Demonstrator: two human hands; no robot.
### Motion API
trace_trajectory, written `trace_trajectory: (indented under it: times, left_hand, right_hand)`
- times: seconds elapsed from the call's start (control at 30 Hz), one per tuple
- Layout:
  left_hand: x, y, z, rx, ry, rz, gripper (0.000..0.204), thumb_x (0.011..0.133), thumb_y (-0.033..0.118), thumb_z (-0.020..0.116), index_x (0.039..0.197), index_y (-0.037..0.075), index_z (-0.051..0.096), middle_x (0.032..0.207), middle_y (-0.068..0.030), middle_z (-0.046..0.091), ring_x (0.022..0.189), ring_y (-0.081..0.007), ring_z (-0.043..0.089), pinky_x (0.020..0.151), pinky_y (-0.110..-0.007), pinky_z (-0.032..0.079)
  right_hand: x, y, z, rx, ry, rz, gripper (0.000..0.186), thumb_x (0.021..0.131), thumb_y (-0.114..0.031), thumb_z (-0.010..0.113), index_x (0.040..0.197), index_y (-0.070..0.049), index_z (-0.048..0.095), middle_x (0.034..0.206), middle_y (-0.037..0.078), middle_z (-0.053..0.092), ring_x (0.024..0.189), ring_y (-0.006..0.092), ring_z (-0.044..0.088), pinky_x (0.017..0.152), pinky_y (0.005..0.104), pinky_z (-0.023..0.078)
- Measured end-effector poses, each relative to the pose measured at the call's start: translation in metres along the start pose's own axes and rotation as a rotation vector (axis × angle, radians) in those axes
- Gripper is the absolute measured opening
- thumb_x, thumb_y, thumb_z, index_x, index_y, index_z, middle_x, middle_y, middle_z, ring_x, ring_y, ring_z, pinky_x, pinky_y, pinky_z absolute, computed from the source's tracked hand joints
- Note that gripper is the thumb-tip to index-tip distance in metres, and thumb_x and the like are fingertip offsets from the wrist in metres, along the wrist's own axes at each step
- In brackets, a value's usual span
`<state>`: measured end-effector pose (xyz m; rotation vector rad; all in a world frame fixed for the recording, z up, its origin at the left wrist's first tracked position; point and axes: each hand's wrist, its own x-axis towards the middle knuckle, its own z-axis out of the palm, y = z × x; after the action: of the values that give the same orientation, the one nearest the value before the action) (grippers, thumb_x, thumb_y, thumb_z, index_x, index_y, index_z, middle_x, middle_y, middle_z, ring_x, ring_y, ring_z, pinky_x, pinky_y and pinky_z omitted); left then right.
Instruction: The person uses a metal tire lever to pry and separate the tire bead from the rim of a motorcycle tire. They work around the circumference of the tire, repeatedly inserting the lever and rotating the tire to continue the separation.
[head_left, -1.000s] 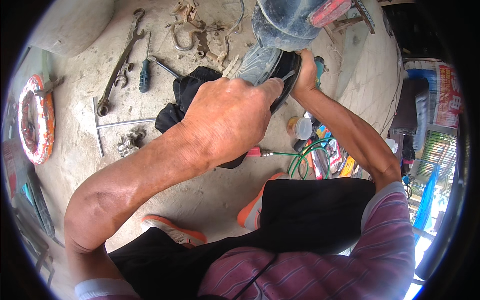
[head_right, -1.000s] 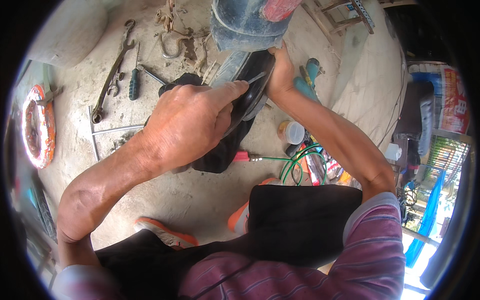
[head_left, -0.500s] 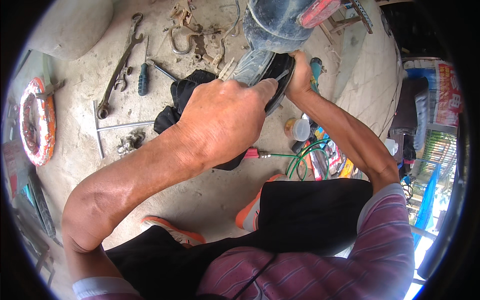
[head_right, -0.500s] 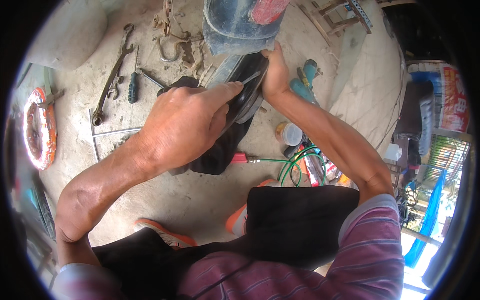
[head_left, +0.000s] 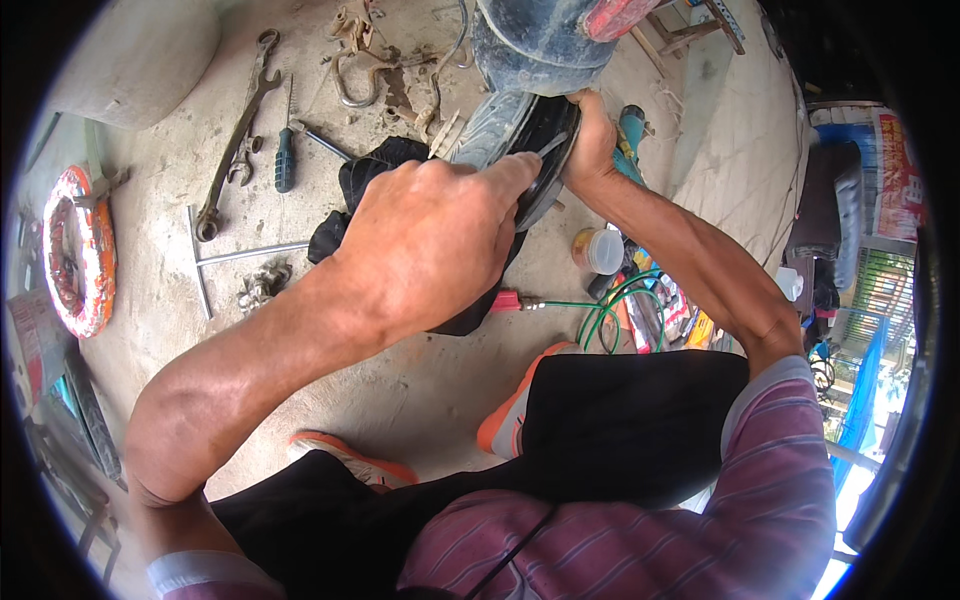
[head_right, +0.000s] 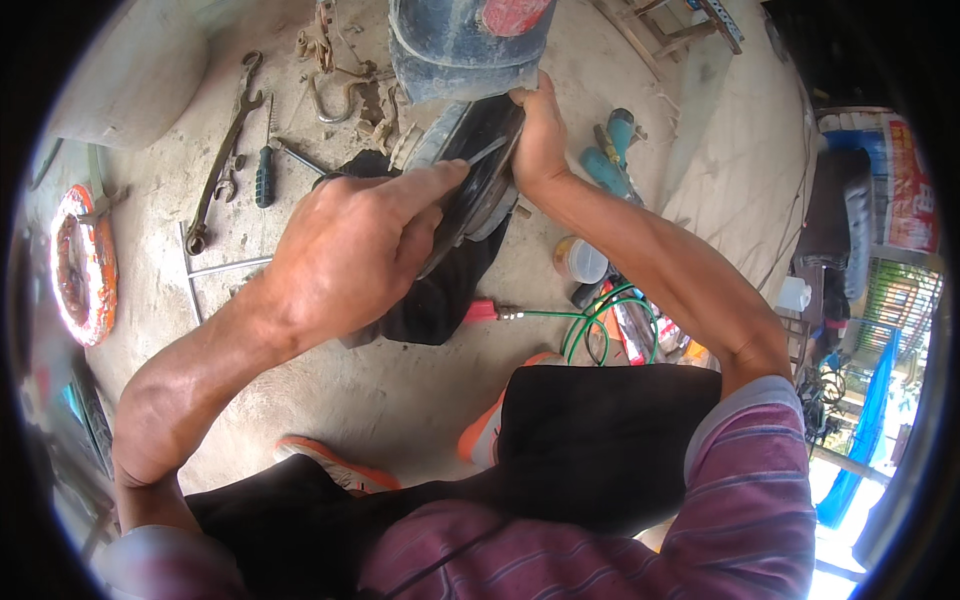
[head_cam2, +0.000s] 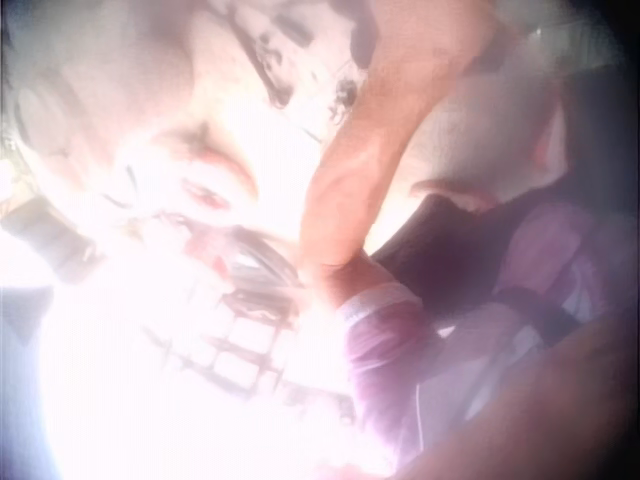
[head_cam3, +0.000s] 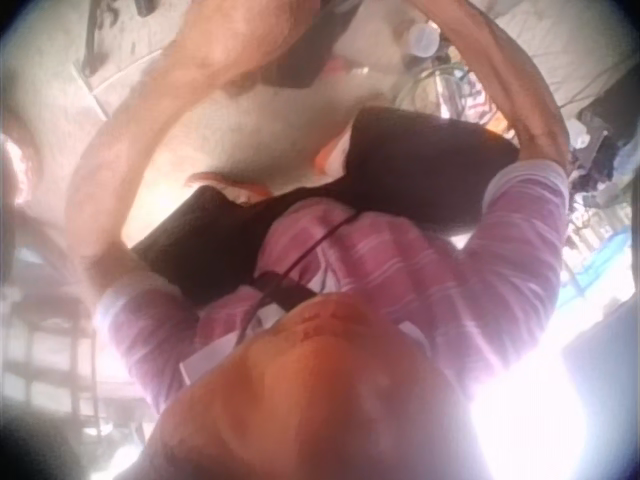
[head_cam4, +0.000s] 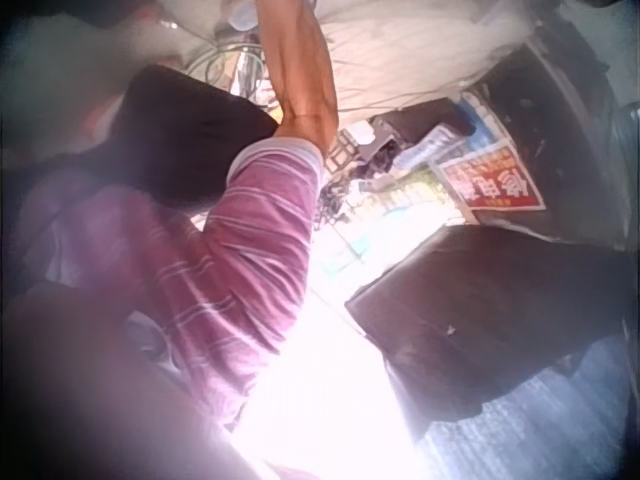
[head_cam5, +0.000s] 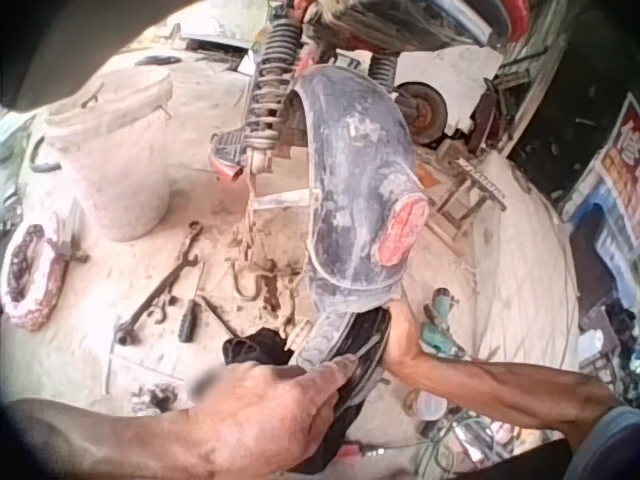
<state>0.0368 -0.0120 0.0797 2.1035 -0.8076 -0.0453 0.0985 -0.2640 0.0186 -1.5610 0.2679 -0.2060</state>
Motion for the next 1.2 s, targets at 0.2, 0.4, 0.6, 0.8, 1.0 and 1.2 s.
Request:
trace_trajectory:
  times: [0.2, 0.4, 0.6, 0.8, 1.0, 1.2]
  left_hand:
    - [0.003, 0.008, -0.004, 0.052, -0.063, -0.001, 0.035, 0.097, 0.008, 0.066, 0.130, 0.004, 0.072, 0.081, -0.0223, 0.078, 0.078, -0.0428, 0.079, 0.072, -0.054, 0.065]
    - [0.018, 0.001, 0.008, 0.126, -0.008, 0.015, 0.028, 0.096, 0.008, 0.067, 0.123, 0.004, 0.071, 0.080, -0.0242, 0.076, 0.077, -0.0437, 0.079, 0.069, -0.055, 0.064]
    - [-0.007, 0.002, -0.003, 0.048, -0.008, 0.037, 0.028, 0.095, 0.007, 0.067, 0.123, 0.003, 0.071, 0.082, -0.0247, 0.077, 0.076, -0.0429, 0.079, 0.068, -0.054, 0.064]
    - [0.025, 0.004, 0.003, 0.184, -0.042, -0.028, 0.030, 0.095, 0.006, 0.066, 0.124, 0.003, 0.071, 0.086, -0.0246, 0.078, 0.078, -0.0443, 0.079, 0.071, -0.055, 0.065]
    - [-0.008, 0.012, -0.016, 0.156, -0.131, -0.026, 0.029, 0.096, 0.006, 0.067, 0.125, 0.003, 0.074, 0.089, -0.0240, 0.079, 0.083, -0.0403, 0.082, 0.077, -0.052, 0.067]
    - [0.036, 0.010, -0.002, 0.258, -0.105, -0.016, 0.031, 0.096, 0.007, 0.067, 0.126, 0.002, 0.072, 0.088, -0.0244, 0.079, 0.084, -0.0411, 0.081, 0.075, -0.052, 0.066]
  right_hand:
    - [0.018, 0.007, -0.009, 0.092, 0.010, 0.087, 0.039, 0.105, -0.028, 0.053, 0.138, -0.008, 0.062, 0.125, 0.005, 0.067, 0.114, 0.0182, 0.060, 0.106, 0.0354, 0.047]
    - [0.005, -0.001, 0.002, 0.177, -0.003, 0.097, 0.038, 0.103, -0.023, 0.052, 0.136, -0.009, 0.062, 0.121, 0.004, 0.065, 0.114, 0.0166, 0.057, 0.107, 0.0341, 0.044]
    - [0.012, 0.004, -0.001, 0.061, -0.016, 0.029, 0.035, 0.105, -0.023, 0.051, 0.133, -0.006, 0.062, 0.119, 0.005, 0.065, 0.113, 0.0172, 0.055, 0.107, 0.0335, 0.043]
    - [0.010, 0.003, 0.005, 0.141, -0.015, 0.115, 0.038, 0.106, -0.024, 0.050, 0.138, -0.005, 0.059, 0.122, 0.006, 0.066, 0.113, 0.0168, 0.056, 0.109, 0.0329, 0.043]
    - [0.019, 0.020, -0.012, 0.013, -0.054, 0.005, 0.043, 0.106, -0.026, 0.049, 0.143, -0.004, 0.058, 0.125, 0.007, 0.065, 0.116, 0.0177, 0.056, 0.110, 0.0335, 0.043]
    - [0.008, 0.008, -0.005, 0.009, -0.091, -0.007, 0.042, 0.106, -0.027, 0.048, 0.139, -0.004, 0.058, 0.127, 0.009, 0.064, 0.116, 0.0200, 0.056, 0.109, 0.0347, 0.044]
